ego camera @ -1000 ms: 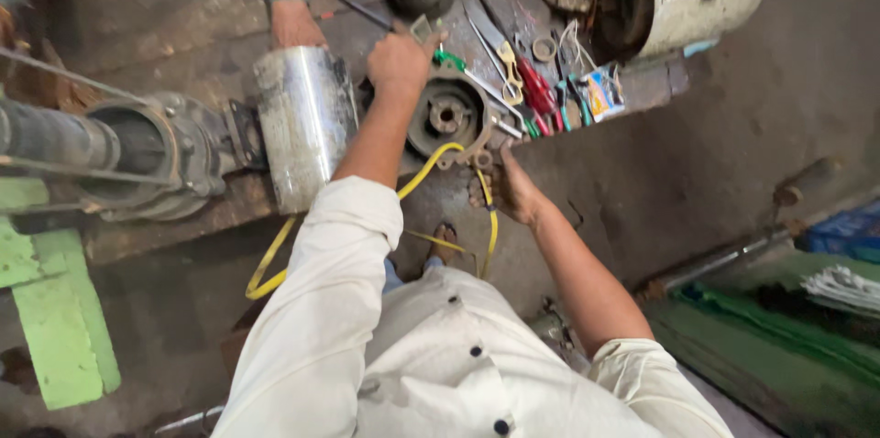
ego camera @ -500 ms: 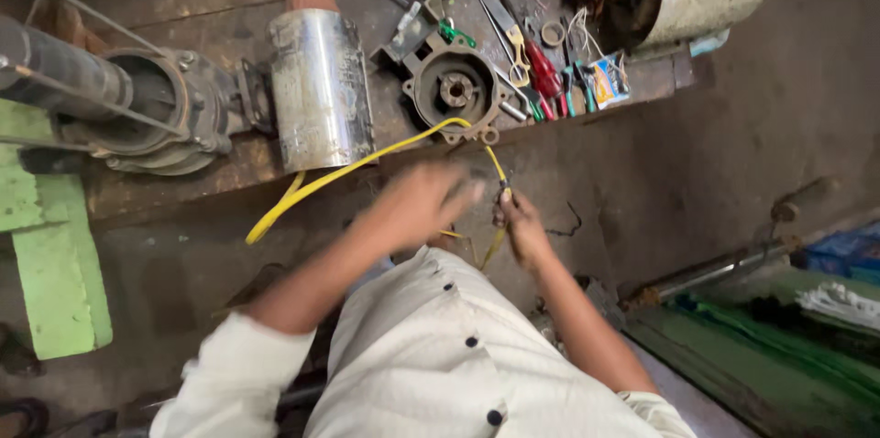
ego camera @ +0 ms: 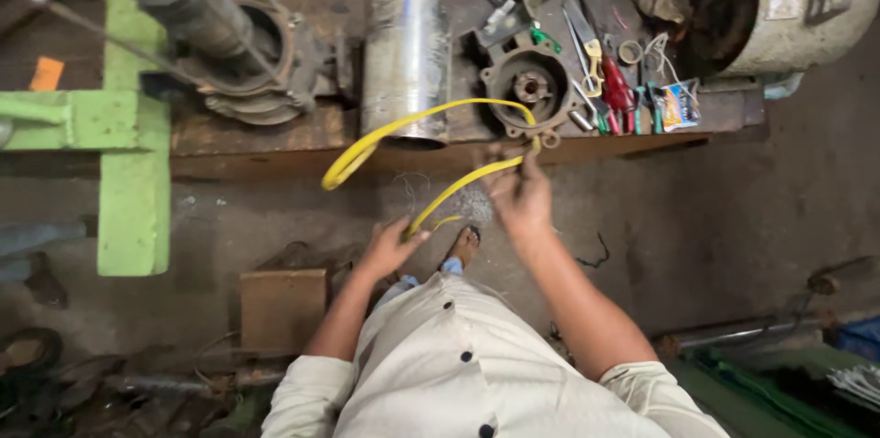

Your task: The person uses a hammer to tap a cylindrical motor housing, then removes a motor end cap. They strip the insulation from a yellow cable using pliers and a knife, then insert the stripped ends into the motor housing.

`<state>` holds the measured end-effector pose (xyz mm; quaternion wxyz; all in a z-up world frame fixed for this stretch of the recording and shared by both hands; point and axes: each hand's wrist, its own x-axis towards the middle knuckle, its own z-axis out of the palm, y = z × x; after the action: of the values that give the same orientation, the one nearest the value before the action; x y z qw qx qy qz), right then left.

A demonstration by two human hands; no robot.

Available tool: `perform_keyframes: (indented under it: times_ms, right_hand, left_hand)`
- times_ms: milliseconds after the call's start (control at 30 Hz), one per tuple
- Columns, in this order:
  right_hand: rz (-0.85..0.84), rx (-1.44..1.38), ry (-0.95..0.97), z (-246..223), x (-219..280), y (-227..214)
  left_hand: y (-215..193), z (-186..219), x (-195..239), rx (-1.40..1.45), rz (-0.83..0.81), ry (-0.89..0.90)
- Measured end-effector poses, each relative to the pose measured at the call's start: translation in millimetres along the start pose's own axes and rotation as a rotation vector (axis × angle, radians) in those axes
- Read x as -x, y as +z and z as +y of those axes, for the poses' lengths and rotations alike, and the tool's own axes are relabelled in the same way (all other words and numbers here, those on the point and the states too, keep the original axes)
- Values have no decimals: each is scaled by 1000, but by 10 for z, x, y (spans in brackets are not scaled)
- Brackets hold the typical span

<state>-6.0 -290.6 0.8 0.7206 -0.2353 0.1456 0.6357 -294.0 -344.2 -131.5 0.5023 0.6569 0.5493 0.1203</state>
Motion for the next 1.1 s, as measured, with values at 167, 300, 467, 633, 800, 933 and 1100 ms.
perform_keyframes:
  times_ms: [167,300,467,633,800,933,1100]
  right_hand:
    - [-84,217,73,-157,-159,129]
    - [11,1430,147,-196,482,331]
    - [-301,2408,-688,310,1408,1204]
    - [-1117,2074,-446,1150,1672,1501]
    - [-902,1792,-630,758,1507,1367]
    - [-606,1393,-493,148,1735,1341]
    - [-427,2331,-1654,763,2240,1605]
  left_hand:
    - [-722,-816,586,-197,-118,-89]
    - [-1165,-753,1331,-115,194,47]
    - [-2002,654,1737,-206,364,295]
    - [-2160,1603,1703,-242,368,517]
    - [-2593,471,1533,-204,237,212]
    - [-2754,-814,1645,-514,446,350]
    - [-2954,-560,1861,-631,505,264]
